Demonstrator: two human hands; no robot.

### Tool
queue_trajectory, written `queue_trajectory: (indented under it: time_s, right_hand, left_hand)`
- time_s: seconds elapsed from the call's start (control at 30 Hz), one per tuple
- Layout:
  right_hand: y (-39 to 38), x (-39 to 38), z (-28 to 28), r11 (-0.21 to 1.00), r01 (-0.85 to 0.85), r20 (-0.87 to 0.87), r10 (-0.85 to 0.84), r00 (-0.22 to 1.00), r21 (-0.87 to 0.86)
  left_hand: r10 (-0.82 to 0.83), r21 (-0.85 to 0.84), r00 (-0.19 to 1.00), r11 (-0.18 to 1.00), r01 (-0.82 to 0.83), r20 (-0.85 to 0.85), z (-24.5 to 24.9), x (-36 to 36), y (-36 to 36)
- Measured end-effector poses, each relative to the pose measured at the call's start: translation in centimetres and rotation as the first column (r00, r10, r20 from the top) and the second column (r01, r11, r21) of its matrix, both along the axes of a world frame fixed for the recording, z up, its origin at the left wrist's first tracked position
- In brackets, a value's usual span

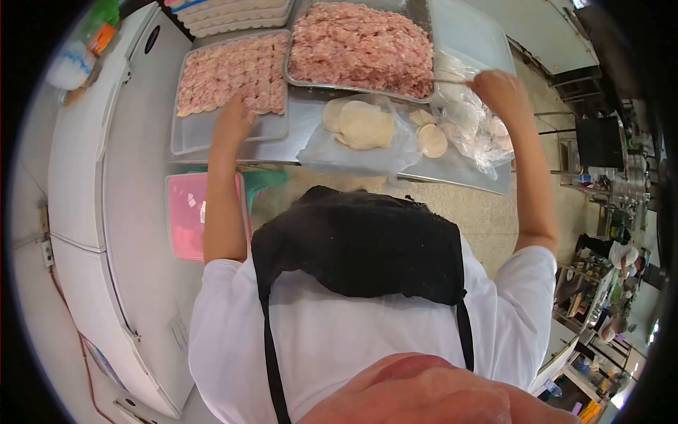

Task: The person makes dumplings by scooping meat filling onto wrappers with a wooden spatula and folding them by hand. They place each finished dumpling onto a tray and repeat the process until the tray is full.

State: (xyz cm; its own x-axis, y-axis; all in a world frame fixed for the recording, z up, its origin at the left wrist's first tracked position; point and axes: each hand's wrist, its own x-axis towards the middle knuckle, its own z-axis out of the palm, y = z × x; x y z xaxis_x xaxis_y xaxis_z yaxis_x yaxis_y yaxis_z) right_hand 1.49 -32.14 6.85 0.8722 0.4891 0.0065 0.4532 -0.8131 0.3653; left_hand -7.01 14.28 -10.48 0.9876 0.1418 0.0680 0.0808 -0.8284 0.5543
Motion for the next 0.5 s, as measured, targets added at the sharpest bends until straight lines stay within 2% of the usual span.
queue_trajectory:
  time_s: [0.03,0.07,0.1,0.13,0.17,0.23,0.27,0.33,0.37,0.5]
  right_hand:
    - [-0.1,1.4,-0.2,0.996,-0.085,0.058,0.086,0.995,-0.021]
    - [-0.6,3.1,-2.6,0.984,-0.176,0.099,0.179,0.979,-0.036]
    - [-0.8,4.2,-5.3,0.962,-0.266,0.138,0.271,0.953,-0.055]
    - [0.5,3.1,-6.0,0.918,-0.382,0.105,0.372,0.922,0.103]
    - [1.4,3.4,-8.9,0.941,-0.336,0.053,0.333,0.941,0.045]
    - [3.4,0.6,-8.0,0.966,-0.256,-0.024,0.256,0.966,0.031]
    - [3.2,0.3,-8.1,0.968,-0.245,-0.052,0.248,0.967,0.045]
    - [1.6,0.5,-8.6,0.936,-0.335,-0.032,0.340,0.940,0.112]
    - [0.7,0.8,-8.7,0.914,-0.380,-0.017,0.386,0.922,0.143]
    - [-1.5,3.2,-3.5,0.966,-0.252,-0.113,0.256,0.960,0.052]
  left_hand:
    - [0.009,-0.003,0.998,1.000,-0.009,0.067,0.2,0.1,-1.0]
    - [0.018,-0.009,0.991,1.000,-0.017,0.132,0.5,0.0,-2.2]
    - [-0.079,0.003,0.974,0.997,0.080,0.212,1.0,0.0,-4.2]
    - [-0.175,0.022,0.942,0.984,0.176,0.288,1.7,0.0,-7.0]
    - [-0.268,0.048,0.894,0.962,0.269,0.360,2.2,0.1,-9.7]
    - [-0.456,-0.100,0.844,0.861,0.499,0.284,1.4,0.1,-14.1]
    - [-0.480,-0.095,0.828,0.847,0.523,0.290,0.8,-0.2,-15.8]
    - [-0.528,-0.088,0.794,0.814,0.575,0.302,-0.1,-0.6,-18.4]
    - [-0.491,-0.056,0.810,0.844,0.534,0.322,-0.3,-0.2,-18.9]
    - [-0.338,-0.331,0.928,0.867,0.372,0.158,-2.1,0.8,-16.6]
